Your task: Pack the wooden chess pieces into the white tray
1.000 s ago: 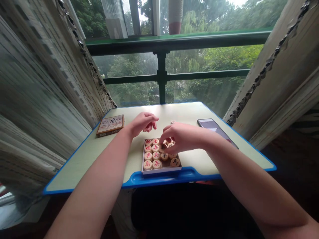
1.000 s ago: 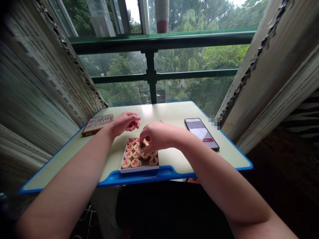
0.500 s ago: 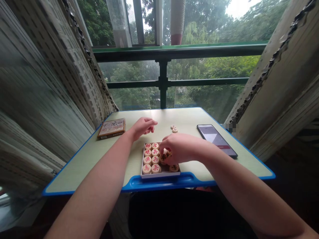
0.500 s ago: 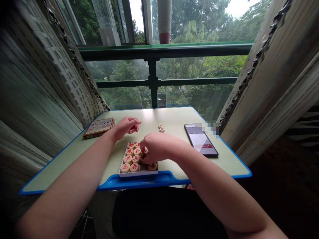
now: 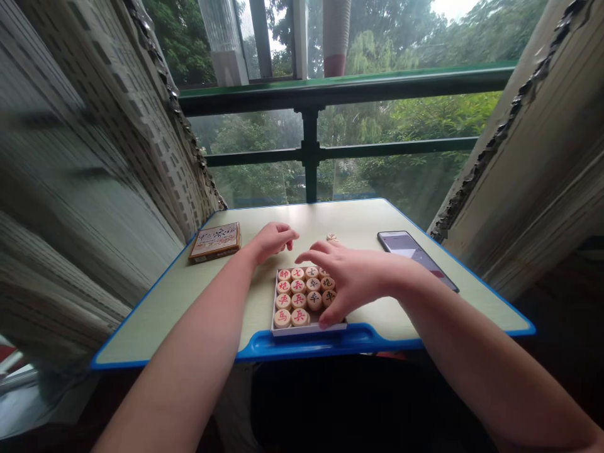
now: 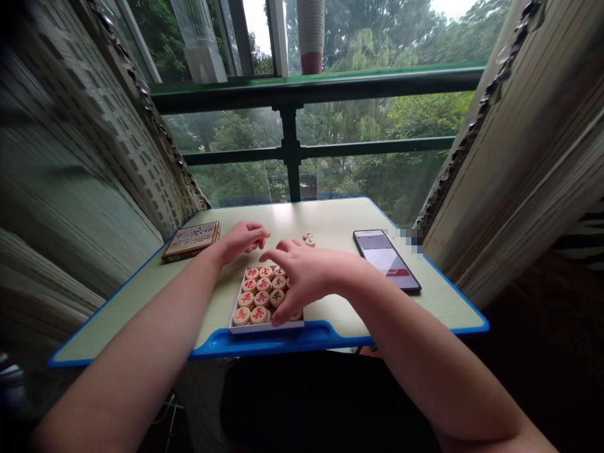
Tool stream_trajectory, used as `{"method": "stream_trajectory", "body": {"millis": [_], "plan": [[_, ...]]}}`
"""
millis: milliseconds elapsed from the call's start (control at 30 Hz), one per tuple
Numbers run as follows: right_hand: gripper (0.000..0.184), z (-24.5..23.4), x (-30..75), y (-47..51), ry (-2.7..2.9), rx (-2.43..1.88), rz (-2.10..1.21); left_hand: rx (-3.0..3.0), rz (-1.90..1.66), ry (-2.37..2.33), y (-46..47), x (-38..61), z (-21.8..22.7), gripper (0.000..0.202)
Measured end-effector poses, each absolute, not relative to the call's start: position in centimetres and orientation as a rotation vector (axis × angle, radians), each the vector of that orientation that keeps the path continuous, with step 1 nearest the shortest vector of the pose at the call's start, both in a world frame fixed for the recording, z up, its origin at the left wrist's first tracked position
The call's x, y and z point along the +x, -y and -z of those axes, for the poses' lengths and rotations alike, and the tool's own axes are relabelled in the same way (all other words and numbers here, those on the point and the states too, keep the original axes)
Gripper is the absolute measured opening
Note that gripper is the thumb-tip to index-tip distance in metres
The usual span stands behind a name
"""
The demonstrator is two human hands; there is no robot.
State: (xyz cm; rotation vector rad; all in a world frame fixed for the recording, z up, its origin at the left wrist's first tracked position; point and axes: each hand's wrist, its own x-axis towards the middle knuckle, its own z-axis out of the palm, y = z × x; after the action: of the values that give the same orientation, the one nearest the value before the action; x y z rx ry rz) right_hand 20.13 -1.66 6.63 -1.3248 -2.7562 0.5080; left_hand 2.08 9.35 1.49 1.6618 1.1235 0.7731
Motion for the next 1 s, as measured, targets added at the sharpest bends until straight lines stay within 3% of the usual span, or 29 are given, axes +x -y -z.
{"method": "stream_trajectory", "body": {"millis": [67,200,700,1000], "plan": [[0.121,-6.2,20.1,1.8,2.759,-1.348,-0.568,1.663,-0.772,-1.13,-9.6,2.0,-1.2,0.017],[0.135,-5.3,19.7,1.9,2.799,-1.431,-0.687,1.692,-0.761,-1.117,-9.8,1.9,-0.9,0.017],[0.117,-4.2,20.7,-2.1,2.742,-1.478,-0.609,1.672,-0.893,-1.238,-11.6,0.9,0.7,0.033],[0.115,-3.4,21.7,-4.0,2.613,-1.483,-0.639,1.56,-1.076,-1.26,-11.5,1.0,0.3,0.028]]}}
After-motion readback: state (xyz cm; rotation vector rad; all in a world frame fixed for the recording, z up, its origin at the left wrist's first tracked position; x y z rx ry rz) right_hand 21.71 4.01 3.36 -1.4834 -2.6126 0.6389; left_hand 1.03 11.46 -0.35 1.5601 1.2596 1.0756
